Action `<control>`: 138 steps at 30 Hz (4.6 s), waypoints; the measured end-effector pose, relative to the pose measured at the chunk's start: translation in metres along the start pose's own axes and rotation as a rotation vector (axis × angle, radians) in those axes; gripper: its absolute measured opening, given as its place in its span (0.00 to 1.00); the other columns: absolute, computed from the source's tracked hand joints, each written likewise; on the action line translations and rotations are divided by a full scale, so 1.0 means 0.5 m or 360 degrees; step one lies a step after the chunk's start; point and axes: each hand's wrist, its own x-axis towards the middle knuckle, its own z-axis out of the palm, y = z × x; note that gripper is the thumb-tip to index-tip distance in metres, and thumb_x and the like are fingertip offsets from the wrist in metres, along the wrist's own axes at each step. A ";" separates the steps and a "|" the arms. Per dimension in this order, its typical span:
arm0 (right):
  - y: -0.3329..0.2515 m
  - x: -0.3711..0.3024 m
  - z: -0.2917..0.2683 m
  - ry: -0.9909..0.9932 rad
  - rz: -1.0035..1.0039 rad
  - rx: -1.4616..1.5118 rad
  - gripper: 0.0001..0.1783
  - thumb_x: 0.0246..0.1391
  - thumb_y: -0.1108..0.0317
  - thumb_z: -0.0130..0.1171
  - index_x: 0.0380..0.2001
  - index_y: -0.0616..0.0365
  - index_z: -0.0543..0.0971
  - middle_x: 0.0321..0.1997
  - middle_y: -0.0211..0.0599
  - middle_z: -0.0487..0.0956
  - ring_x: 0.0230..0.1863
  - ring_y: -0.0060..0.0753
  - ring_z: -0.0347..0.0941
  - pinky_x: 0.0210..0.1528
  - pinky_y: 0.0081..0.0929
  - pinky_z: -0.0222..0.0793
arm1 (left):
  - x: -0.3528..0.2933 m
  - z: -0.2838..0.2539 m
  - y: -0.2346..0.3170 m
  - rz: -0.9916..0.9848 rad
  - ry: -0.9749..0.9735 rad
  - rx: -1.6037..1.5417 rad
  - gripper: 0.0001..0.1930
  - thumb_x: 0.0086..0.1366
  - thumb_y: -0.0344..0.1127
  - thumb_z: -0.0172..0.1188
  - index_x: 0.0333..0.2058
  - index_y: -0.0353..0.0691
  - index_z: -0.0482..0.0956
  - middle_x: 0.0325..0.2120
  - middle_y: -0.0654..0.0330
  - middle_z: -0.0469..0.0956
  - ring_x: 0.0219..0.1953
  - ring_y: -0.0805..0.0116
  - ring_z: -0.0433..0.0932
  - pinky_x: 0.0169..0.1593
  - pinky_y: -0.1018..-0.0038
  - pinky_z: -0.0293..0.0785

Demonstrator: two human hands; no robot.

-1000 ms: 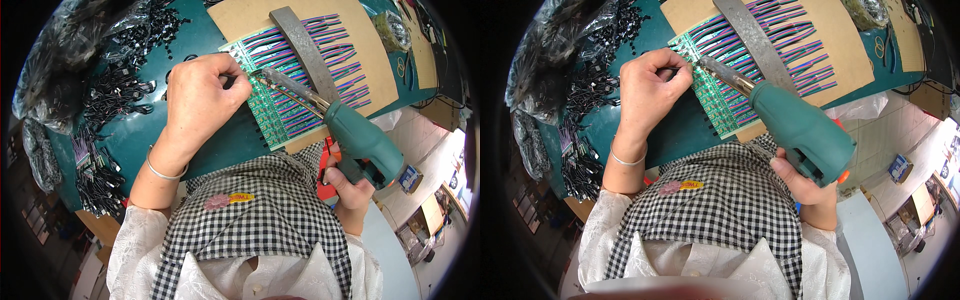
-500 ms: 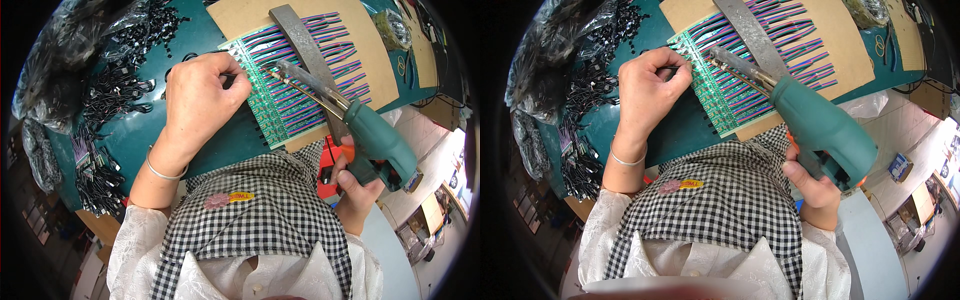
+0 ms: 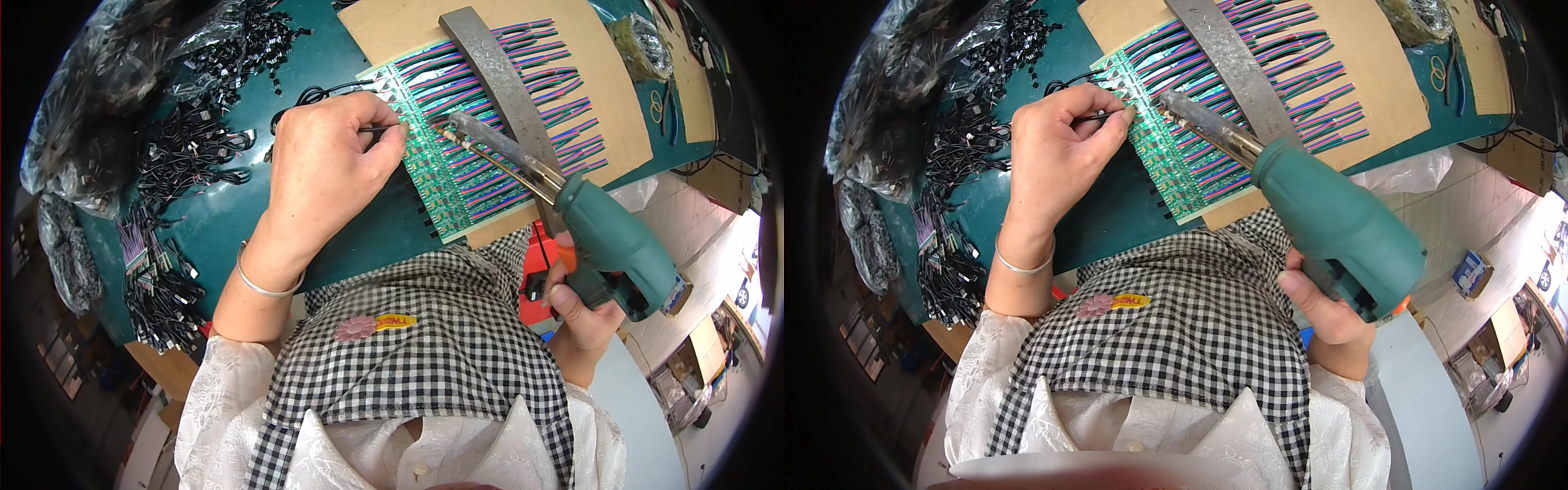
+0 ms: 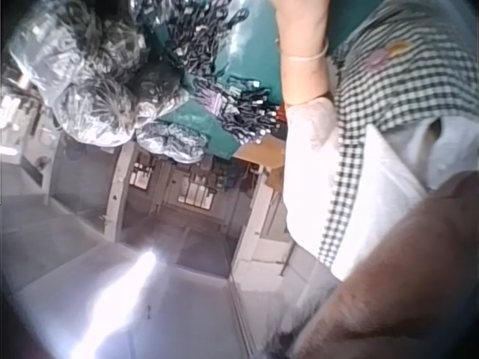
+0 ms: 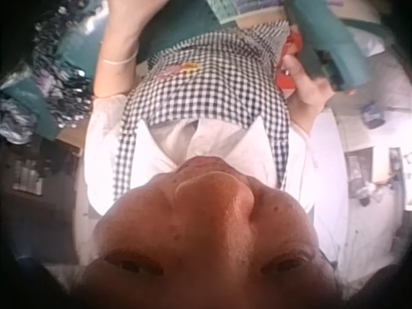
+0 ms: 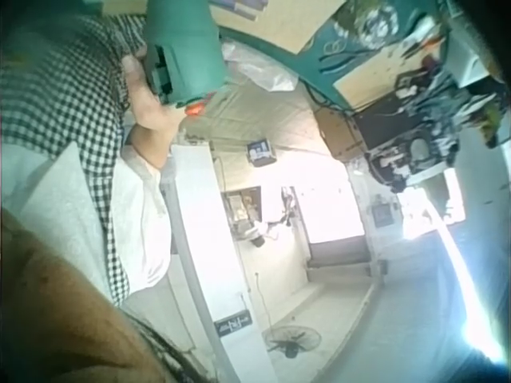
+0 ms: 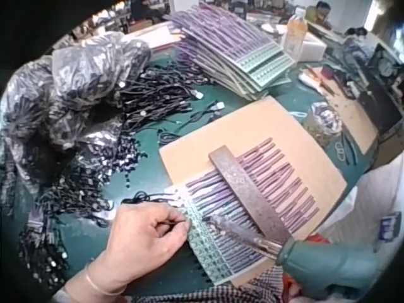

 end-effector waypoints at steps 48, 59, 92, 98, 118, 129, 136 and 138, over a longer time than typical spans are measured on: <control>-0.026 0.006 0.006 0.0055 -0.0020 0.0043 0.35 0.41 0.69 0.65 0.49 0.75 0.61 0.20 0.38 0.70 0.14 0.25 0.65 0.15 0.19 0.65 | -0.049 -0.052 -0.007 -0.0091 -0.0070 -0.0083 0.09 0.50 0.33 0.65 0.28 0.36 0.79 0.19 0.58 0.77 0.21 0.67 0.77 0.26 0.76 0.72; -0.012 0.015 -0.016 -0.0002 -0.0067 0.0055 0.34 0.40 0.73 0.65 0.49 0.75 0.62 0.47 0.53 0.68 0.18 0.26 0.68 0.16 0.20 0.68 | -0.037 -0.215 -0.179 0.0032 0.0206 0.0949 0.09 0.47 0.24 0.62 0.30 0.38 0.80 0.31 0.63 0.78 0.40 0.64 0.73 0.43 0.72 0.70; -0.009 0.009 0.024 0.0024 -0.0139 0.0228 0.37 0.37 0.73 0.64 0.51 0.73 0.59 0.48 0.56 0.67 0.18 0.29 0.68 0.15 0.19 0.68 | -0.030 -0.128 -0.013 0.0443 0.0421 -0.0454 0.05 0.58 0.21 0.56 0.33 0.32 0.78 0.19 0.67 0.71 0.19 0.84 0.64 0.22 0.88 0.59; -0.008 0.017 0.021 -0.0176 -0.0245 0.0396 0.35 0.39 0.83 0.60 0.54 0.67 0.61 0.50 0.54 0.70 0.27 0.29 0.71 0.23 0.22 0.69 | -0.065 -0.040 0.035 -0.0226 -0.0218 -0.1210 0.06 0.62 0.27 0.54 0.36 0.31 0.76 0.22 0.70 0.71 0.22 0.86 0.63 0.25 0.88 0.59; -0.010 0.058 0.100 -0.0039 0.0036 0.0181 0.26 0.41 0.86 0.59 0.47 0.73 0.67 0.33 0.42 0.77 0.29 0.22 0.74 0.28 0.16 0.71 | -0.096 0.013 0.087 -0.0167 -0.0703 -0.1137 0.05 0.61 0.25 0.55 0.35 0.29 0.76 0.25 0.63 0.77 0.24 0.81 0.74 0.27 0.87 0.69; -0.015 0.061 0.105 -0.0005 -0.0052 0.0068 0.29 0.39 0.85 0.59 0.49 0.70 0.66 0.27 0.38 0.76 0.27 0.21 0.72 0.29 0.16 0.69 | -0.108 0.031 0.091 -0.0113 -0.0425 -0.1188 0.03 0.56 0.22 0.59 0.31 0.31 0.76 0.23 0.61 0.79 0.23 0.79 0.78 0.28 0.83 0.74; -0.016 0.060 0.119 0.0055 0.0062 0.0259 0.29 0.38 0.85 0.58 0.49 0.69 0.65 0.25 0.39 0.75 0.22 0.21 0.71 0.23 0.16 0.68 | -0.115 0.030 0.095 -0.0082 -0.0327 -0.1109 0.03 0.56 0.23 0.59 0.31 0.33 0.75 0.23 0.63 0.78 0.24 0.82 0.76 0.26 0.85 0.72; -0.018 0.061 0.120 0.0021 0.0158 0.0395 0.29 0.38 0.85 0.58 0.49 0.69 0.66 0.24 0.38 0.75 0.22 0.21 0.71 0.22 0.16 0.68 | -0.120 0.036 0.089 -0.0027 -0.0269 -0.1106 0.03 0.56 0.23 0.59 0.31 0.33 0.75 0.23 0.64 0.78 0.24 0.83 0.75 0.26 0.85 0.72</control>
